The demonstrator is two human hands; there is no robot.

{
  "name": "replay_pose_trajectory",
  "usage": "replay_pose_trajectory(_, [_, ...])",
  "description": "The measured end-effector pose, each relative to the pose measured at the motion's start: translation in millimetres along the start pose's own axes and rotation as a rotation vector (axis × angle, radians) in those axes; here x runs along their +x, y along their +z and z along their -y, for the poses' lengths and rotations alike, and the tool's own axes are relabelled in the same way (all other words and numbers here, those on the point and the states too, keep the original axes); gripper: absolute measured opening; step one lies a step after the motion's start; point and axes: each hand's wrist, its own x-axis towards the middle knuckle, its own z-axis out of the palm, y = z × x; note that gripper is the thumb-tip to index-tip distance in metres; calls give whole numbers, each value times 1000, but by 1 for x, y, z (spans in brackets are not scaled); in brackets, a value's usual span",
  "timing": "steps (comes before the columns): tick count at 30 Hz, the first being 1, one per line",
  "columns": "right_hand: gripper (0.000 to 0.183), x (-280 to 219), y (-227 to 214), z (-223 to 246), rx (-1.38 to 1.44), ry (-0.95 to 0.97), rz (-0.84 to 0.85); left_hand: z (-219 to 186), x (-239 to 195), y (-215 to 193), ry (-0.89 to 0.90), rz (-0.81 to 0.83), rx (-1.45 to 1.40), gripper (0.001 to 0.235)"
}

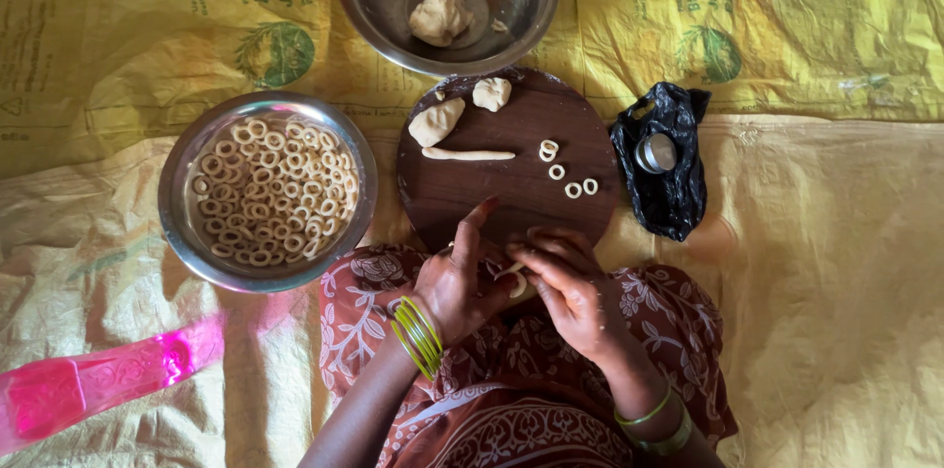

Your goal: The person rolls small pieces of dough into thin ropes on a wooden board, then joins the ends to form rings. The finished rings are placed into a metal tray. The person repeats this process continuously.

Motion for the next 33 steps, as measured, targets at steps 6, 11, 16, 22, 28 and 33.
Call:
replay_pose_trajectory(6, [22,-10,0,-8,63,105,31,1,-2,-9,-99,-47,-104,97])
replay_pose_trajectory(11, [27,-35,3,-33,870,777,15,14,-9,-12,-123,-254,-342,74])
replay_pose_trajectory(16, [33,-38,16,-28,1486,805,-64,28,-8,26,-150,-460,-802,44])
replay_pose_trajectory(22, [32,-24,33,-7,1263,769,-144,27,-14,56,-204,-414,-913,47])
replay_pose_trajectory(28, [24,-19,26,-10,964,714,-111,31,-16,35,-398,-241,-1054,54])
replay_pose_trajectory(33, [26,-25,15,-11,876,708,11,47,-16,28,-348,-28,-1081,62])
